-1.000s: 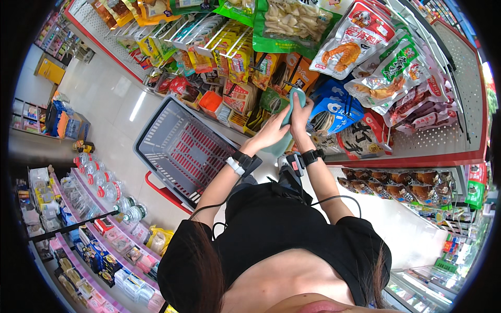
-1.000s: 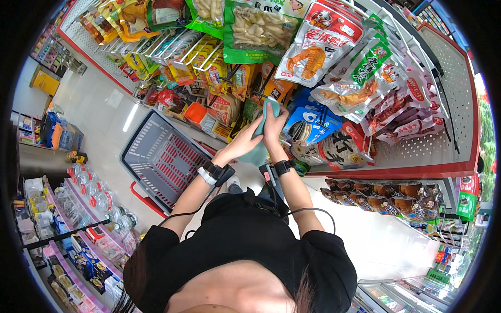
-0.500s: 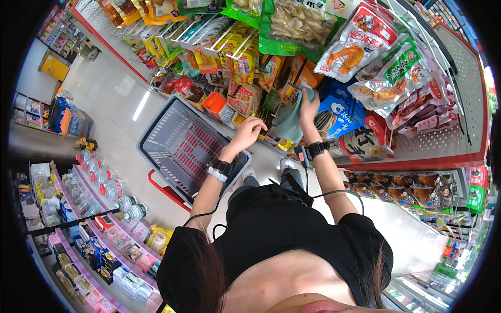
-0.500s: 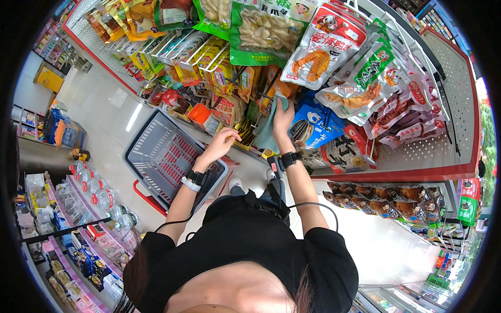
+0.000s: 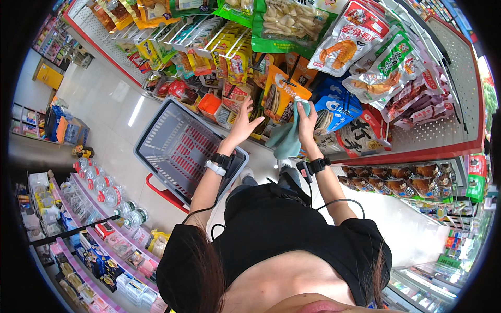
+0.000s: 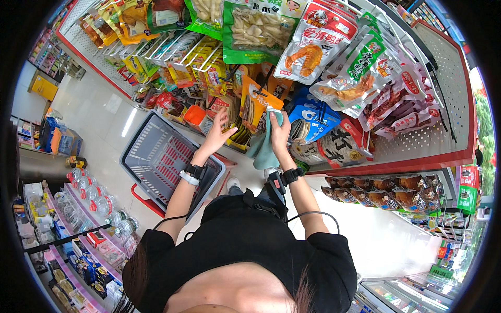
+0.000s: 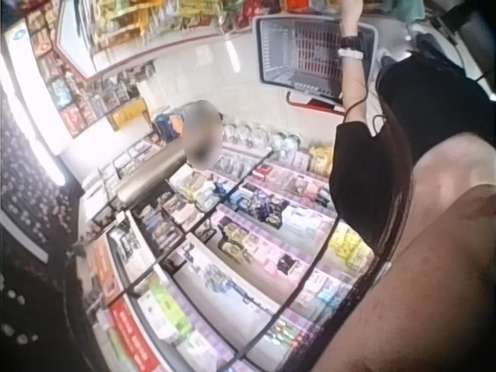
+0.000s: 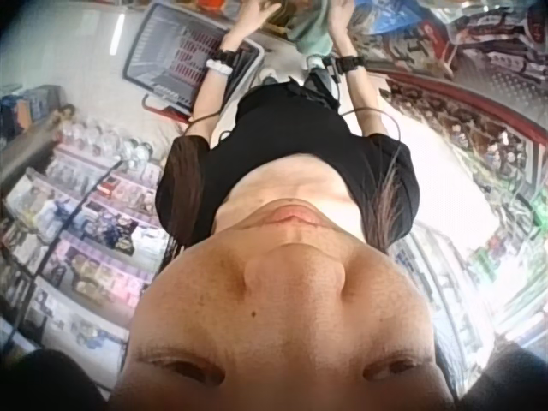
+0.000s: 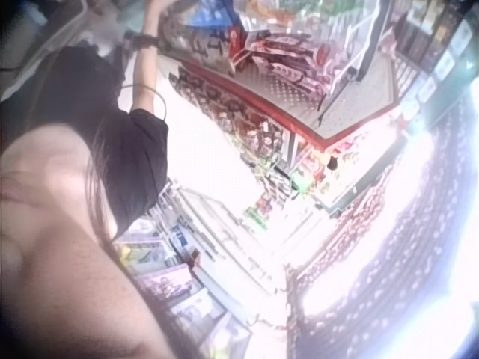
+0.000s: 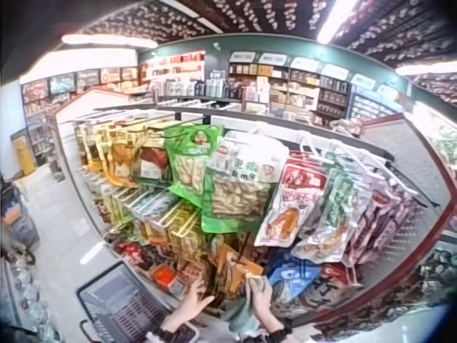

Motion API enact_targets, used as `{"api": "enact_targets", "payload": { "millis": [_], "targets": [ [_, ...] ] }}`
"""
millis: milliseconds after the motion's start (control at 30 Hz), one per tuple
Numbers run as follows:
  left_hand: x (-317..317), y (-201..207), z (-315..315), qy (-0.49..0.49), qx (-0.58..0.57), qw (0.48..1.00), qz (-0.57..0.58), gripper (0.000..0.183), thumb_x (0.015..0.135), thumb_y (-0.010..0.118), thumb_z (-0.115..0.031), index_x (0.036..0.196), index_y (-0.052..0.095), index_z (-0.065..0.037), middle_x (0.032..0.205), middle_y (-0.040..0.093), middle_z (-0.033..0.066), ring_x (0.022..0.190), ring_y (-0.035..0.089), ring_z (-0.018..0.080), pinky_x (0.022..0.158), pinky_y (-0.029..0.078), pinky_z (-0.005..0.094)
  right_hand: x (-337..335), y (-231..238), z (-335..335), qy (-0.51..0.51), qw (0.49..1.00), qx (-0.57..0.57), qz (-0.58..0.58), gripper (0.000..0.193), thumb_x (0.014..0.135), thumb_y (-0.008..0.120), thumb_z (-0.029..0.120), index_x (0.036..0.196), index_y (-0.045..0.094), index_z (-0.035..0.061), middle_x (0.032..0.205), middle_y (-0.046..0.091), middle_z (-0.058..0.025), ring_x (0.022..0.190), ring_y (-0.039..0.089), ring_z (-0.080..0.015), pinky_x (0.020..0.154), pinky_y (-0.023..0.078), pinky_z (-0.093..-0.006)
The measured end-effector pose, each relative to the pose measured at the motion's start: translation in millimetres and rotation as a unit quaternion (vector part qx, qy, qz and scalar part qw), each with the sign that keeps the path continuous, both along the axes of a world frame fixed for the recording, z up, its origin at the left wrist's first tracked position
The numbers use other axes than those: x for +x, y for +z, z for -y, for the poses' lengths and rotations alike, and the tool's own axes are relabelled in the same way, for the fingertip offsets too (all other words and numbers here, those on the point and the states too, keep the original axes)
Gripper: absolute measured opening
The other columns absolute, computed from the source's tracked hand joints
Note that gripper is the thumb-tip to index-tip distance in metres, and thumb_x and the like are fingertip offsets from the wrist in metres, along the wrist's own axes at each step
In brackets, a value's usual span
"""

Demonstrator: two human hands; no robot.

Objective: The person wipes multiple snack bags with a blue cloth one at a time and places them into a grey basket while standing in a store aisle.

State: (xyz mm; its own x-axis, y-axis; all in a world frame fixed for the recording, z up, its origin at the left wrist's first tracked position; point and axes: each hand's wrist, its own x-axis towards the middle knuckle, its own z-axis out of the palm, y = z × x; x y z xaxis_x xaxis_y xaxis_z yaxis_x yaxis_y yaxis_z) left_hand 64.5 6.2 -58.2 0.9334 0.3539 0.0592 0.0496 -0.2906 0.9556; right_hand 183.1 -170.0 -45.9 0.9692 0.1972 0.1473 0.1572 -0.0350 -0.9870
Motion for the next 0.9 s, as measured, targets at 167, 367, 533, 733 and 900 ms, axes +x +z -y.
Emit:
{"api": "enact_targets", "payload": {
  "millis": [167, 367, 533, 733, 900],
  "targets": [
    [14, 8, -5, -0.009, 0.008, 0.999, 0.05, 0.084, 0.079, 0.067, -0.021, 0.139, 0.01, -0.005, 0.136, 0.028, 0.0223, 0.123, 0.036, 0.0337, 0.097, 0.036, 0.0401, -14, 10, 10, 0.07, 0.995, 0.044, -0.052, 0.022, 0.087, 0.056, 0.023, 0.088, 0.053, 0.0015, 0.074, 0.05, -0.0017, 0.069, 0.044, -0.0092, 0.063, 0.037, -0.0257],
    [16, 17, -9, -0.026, -0.152, 0.984, 0.09, 0.044, 0.076, 0.07, -0.017, 0.111, 0.051, 0.002, 0.093, 0.062, 0.0064, 0.086, 0.057, 0.0108, 0.077, 0.045, 0.0247, -24, -1, 18, 0.135, 0.98, 0.062, -0.132, 0.023, 0.087, 0.055, 0.024, 0.093, 0.054, 0.0026, 0.079, 0.053, -0.0016, 0.072, 0.047, -0.009, 0.065, 0.038, -0.025],
    [-23, 51, -6, 0.125, -0.052, 0.985, 0.11, 0.016, 0.076, 0.069, -0.011, 0.082, 0.063, 0.003, 0.072, 0.062, 0.0009, 0.067, 0.055, 0.0057, 0.062, 0.045, 0.0218, -27, 16, 2, 0.137, 0.986, 0.032, -0.087, 0.034, 0.087, 0.056, 0.028, 0.113, 0.053, 0.0056, 0.098, 0.058, -0.0075, 0.086, 0.053, -0.014, 0.074, 0.042, -0.0275],
    [-111, 89, -31, 0.371, -0.078, 0.906, 0.191, 0.014, 0.081, 0.064, -0.008, 0.088, 0.06, 0.003, 0.083, 0.063, 0.0057, 0.075, 0.057, 0.0088, 0.068, 0.046, 0.0228, -33, 21, -11, 0.184, 0.977, 0.026, -0.101, 0.029, 0.085, 0.059, 0.024, 0.105, 0.055, 0.0034, 0.083, 0.059, -0.0041, 0.071, 0.054, -0.0105, 0.062, 0.043, -0.0256],
    [-173, 85, -48, 0.424, 0.045, 0.9, 0.087, 0.015, 0.083, 0.062, -0.011, 0.086, 0.06, 0.003, 0.078, 0.061, 0.0034, 0.072, 0.056, 0.0082, 0.065, 0.045, 0.0223, -42, 7, -27, 0.236, 0.967, -0.009, -0.094, 0.028, 0.085, 0.058, 0.024, 0.102, 0.056, 0.002, 0.08, 0.058, -0.0042, 0.07, 0.052, -0.01, 0.063, 0.042, -0.026]
  ]
}}
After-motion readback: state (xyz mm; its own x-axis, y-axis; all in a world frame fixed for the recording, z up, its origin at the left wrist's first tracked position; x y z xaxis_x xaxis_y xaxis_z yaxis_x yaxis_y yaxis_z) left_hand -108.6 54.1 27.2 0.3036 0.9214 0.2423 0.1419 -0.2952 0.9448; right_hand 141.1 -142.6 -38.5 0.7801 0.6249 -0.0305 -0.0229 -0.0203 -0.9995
